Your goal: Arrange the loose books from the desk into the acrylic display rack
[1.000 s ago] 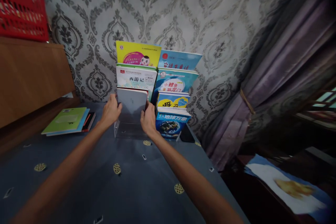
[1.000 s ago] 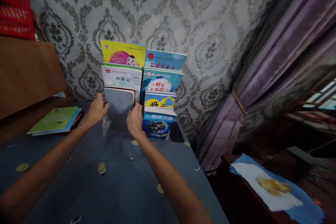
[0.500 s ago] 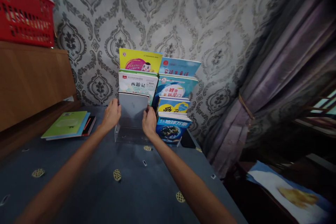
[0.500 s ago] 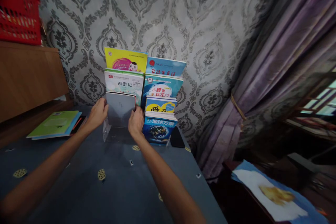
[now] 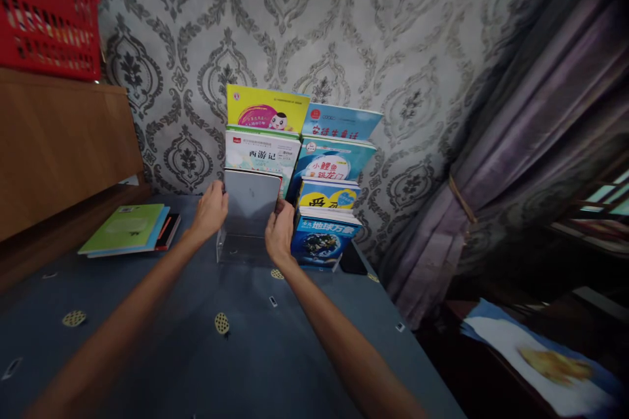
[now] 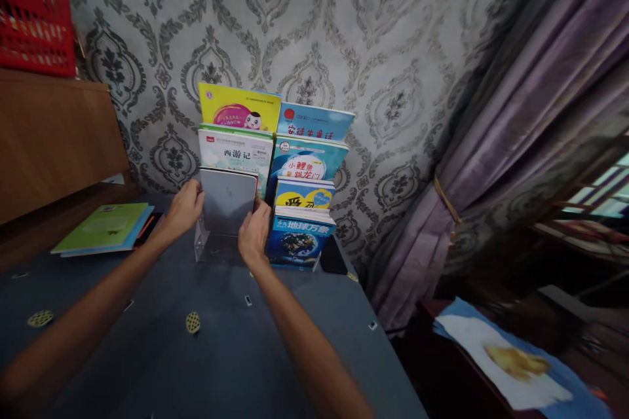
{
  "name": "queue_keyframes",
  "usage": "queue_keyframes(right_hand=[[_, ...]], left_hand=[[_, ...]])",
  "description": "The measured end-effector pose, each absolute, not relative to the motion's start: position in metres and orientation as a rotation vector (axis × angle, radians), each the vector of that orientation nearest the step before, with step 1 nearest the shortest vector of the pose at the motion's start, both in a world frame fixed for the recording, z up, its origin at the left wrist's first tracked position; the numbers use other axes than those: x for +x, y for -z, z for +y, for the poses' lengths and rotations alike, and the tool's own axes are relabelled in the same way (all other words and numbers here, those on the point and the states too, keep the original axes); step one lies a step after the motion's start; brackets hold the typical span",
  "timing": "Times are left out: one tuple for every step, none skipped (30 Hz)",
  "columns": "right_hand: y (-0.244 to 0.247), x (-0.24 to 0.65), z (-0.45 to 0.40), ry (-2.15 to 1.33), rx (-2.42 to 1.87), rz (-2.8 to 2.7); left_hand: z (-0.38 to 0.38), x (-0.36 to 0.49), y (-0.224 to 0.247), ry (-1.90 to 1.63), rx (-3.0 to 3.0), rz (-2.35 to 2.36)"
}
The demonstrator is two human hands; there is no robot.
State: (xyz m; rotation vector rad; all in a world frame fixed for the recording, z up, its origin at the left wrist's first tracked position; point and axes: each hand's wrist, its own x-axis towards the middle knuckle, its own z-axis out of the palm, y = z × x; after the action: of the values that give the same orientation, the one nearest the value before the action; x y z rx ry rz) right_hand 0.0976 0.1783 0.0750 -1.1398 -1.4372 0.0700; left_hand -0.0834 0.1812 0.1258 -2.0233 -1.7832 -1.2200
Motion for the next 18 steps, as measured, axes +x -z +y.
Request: queue_keyframes(right_hand=[[-0.073,0.097,0.178,-0.066,-1.132,-1.438],[-0.072,0.096,0.177,-0.060,-1.127,-1.438],[-0.071,0.096,0.176,-0.053,-1.123,-1.436],[-0.070,0.096,0.176,-0.048,-1.121,-1.434],[-0.069,0.096,0.176,-0.045,-1.118,-1.434],[-0.068,0.096,0.175,-0.043,-1.116,-1.435],[-0.067,0.096,0.175,-0.042,-1.114,-1.438],[-0.067,0.096,0.175,-0.041,-1.113,-1.441],[-0.066,0.097,0.175,-0.042,-1.112,-1.445],[-0.066,0.097,0.175,-0.043,-1.111,-1.449],[-0.066,0.097,0.176,-0.044,-1.109,-1.451],[-0.065,0.097,0.176,-0.045,-1.108,-1.451],[-0.065,0.098,0.176,-0.045,-1.107,-1.453],[-0.065,0.098,0.176,-0.044,-1.106,-1.455],[-0.065,0.098,0.176,-0.043,-1.104,-1.458],[-0.065,0.099,0.176,-0.041,-1.101,-1.462],[-0.065,0.099,0.176,-0.042,-1.099,-1.467],[-0.065,0.100,0.176,-0.043,-1.097,-1.472]], left_hand=[[0.181,-0.084,-0.126,1.219,-2.028,-1.783],[0.181,-0.084,-0.126,1.221,-2.031,-1.782],[0.181,-0.084,-0.126,1.226,-2.034,-1.778],[0.182,-0.084,-0.125,1.234,-2.039,-1.772],[0.182,-0.085,-0.125,1.247,-2.041,-1.764],[0.183,-0.086,-0.124,1.264,-2.043,-1.754],[0.183,-0.087,-0.124,1.281,-2.044,-1.742],[0.184,-0.088,-0.123,1.297,-2.047,-1.727],[0.184,-0.089,-0.122,1.312,-2.051,-1.712],[0.185,-0.090,-0.122,1.327,-2.056,-1.700],[0.185,-0.091,-0.121,1.340,-2.063,-1.692],[0.185,-0.092,-0.121,1.352,-2.069,-1.689],[0.186,-0.093,-0.121,1.363,-2.074,-1.691],[0.186,-0.093,-0.121,1.369,-2.076,-1.697],[0.186,-0.094,-0.122,1.369,-2.081,-1.703],[0.186,-0.095,-0.122,1.365,-2.091,-1.705],[0.186,-0.096,-0.123,1.362,-2.106,-1.705],[0.186,-0.098,-0.124,1.360,-2.128,-1.704]])
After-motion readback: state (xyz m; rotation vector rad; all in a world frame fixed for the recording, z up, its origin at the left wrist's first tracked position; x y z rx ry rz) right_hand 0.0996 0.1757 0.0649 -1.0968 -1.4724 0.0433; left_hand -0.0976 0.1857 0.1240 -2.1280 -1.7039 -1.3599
